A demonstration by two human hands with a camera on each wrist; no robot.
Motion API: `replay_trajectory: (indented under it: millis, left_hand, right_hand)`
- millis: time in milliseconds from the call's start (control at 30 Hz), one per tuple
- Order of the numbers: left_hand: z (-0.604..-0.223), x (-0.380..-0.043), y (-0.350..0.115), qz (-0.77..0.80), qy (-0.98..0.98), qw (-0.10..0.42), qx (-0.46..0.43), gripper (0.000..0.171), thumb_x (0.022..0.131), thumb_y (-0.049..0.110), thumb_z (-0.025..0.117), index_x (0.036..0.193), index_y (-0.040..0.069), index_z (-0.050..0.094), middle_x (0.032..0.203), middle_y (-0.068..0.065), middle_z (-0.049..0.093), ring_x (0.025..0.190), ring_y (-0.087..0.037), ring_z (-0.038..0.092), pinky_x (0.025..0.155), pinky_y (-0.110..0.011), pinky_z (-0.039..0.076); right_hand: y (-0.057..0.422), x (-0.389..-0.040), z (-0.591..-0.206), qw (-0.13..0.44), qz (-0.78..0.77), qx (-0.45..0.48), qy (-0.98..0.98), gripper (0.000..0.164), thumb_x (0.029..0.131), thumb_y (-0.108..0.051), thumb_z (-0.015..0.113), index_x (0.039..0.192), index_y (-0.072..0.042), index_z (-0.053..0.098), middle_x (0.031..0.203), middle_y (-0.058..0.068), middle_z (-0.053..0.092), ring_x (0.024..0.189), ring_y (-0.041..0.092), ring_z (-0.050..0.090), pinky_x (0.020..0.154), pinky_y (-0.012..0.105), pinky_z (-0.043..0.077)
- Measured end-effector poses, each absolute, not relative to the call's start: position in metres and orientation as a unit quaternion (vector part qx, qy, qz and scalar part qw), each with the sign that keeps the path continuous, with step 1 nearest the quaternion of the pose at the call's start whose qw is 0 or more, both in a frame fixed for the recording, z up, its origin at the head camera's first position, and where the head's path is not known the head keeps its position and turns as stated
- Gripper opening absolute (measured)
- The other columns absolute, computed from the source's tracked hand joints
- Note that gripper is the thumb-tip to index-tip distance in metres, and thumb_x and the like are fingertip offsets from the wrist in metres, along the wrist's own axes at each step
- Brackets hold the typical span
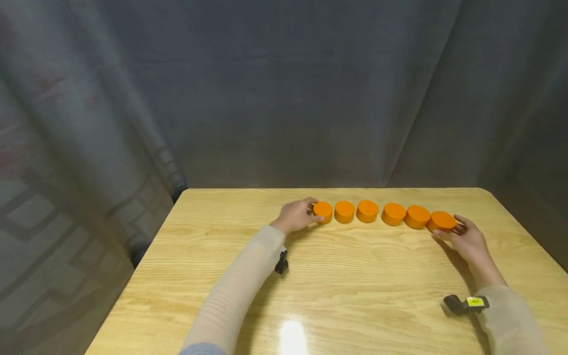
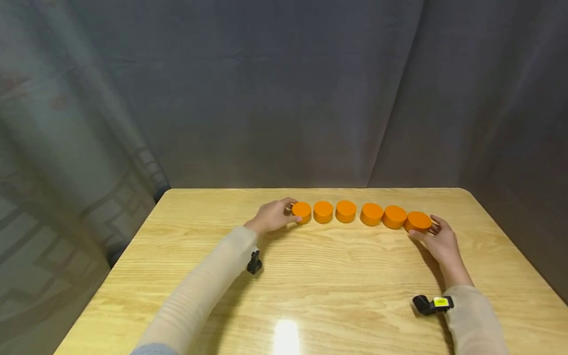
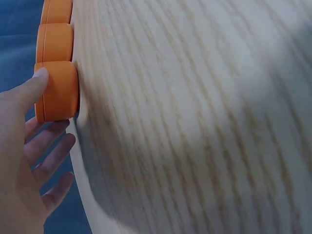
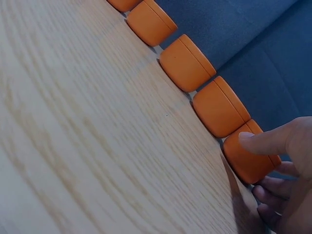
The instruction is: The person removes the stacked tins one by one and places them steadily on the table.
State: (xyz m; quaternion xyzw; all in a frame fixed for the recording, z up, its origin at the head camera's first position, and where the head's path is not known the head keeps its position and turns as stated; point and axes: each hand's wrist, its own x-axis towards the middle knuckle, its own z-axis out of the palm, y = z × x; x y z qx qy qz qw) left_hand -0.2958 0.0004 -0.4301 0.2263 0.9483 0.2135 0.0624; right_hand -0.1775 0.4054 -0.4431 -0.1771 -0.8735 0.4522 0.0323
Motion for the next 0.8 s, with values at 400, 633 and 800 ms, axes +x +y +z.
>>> replay_trajectory:
  millis: [400,633,800]
  left_hand:
    - [-0.431,-0.295,-0.006,0.214,0.945,0.093,0.228,0.071,0.092,0.051,0.066,0.151,0.018,0.042,0.138,0.0,0.059,0.122,-0.019,0.057,0.1,-0.042,0.046]
    - [-0.432,-0.29,-0.012,0.24,0.938,0.101,0.228,0.068,0.094,0.049,0.064,0.151,0.018,0.041,0.139,0.002,0.058,0.122,-0.019,0.057,0.101,-0.043,0.045]
    - [-0.426,-0.28,-0.018,0.263,0.937,0.088,0.213,0.06,0.096,0.046,0.062,0.147,0.019,0.047,0.138,0.003,0.059,0.114,-0.015,0.062,0.095,-0.044,0.048]
  right_hand:
    - [0.403,-0.178,-0.444,0.03,0.46,-0.175,-0.87,0.086,0.1,-0.031,0.059,0.153,0.01,0.006,0.151,0.04,0.021,0.135,0.054,0.029,0.112,0.043,0.034]
    - [0.406,-0.178,-0.443,0.032,0.457,-0.174,-0.872,0.087,0.098,-0.036,0.059,0.153,0.009,0.008,0.148,0.042,0.025,0.131,0.051,0.032,0.093,0.023,0.047]
    - [0.404,-0.176,-0.44,0.049,0.476,-0.171,-0.861,0.084,0.099,-0.031,0.059,0.154,0.009,0.009,0.15,0.041,0.021,0.135,0.054,0.027,0.11,0.045,0.037]
